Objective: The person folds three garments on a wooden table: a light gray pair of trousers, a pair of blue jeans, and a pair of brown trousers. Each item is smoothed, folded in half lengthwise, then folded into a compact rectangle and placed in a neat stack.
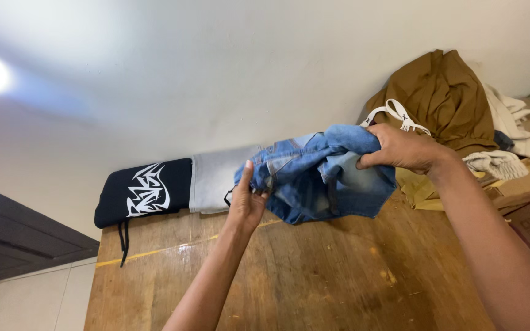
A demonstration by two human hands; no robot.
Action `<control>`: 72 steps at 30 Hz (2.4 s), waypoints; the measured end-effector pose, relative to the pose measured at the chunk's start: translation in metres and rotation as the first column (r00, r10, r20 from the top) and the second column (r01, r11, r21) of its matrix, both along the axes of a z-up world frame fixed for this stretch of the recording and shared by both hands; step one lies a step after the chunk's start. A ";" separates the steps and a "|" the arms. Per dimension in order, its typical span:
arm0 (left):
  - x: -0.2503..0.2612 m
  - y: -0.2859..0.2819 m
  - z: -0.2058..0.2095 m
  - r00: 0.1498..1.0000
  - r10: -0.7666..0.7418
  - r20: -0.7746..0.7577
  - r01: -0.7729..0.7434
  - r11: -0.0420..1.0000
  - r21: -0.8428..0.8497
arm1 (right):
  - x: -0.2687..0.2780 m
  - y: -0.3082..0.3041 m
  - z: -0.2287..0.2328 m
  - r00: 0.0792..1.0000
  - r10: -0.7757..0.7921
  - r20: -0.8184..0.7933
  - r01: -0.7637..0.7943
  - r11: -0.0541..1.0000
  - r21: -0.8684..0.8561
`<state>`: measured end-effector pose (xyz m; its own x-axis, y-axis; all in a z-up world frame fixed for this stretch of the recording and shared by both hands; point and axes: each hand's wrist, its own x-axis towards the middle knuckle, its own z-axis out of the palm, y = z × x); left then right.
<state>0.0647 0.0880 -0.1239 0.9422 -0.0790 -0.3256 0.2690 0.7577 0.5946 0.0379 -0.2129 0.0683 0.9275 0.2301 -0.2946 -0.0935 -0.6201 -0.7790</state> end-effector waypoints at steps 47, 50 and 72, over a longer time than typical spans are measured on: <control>-0.014 0.175 0.070 0.706 -0.658 -0.260 0.146 -0.224 0.963 | 0.023 -0.060 -0.182 0.997 0.051 -0.066 -0.069 0.943 -0.325; -0.011 0.175 0.077 0.713 -0.613 -0.340 0.132 -0.358 0.924 | 0.022 -0.038 -0.200 0.990 0.081 -0.113 -0.123 0.889 -0.442; -0.016 0.210 0.073 0.761 -0.594 -0.263 0.022 -0.381 0.924 | 0.080 -0.021 -0.257 0.982 0.191 -0.009 -0.170 0.849 -0.501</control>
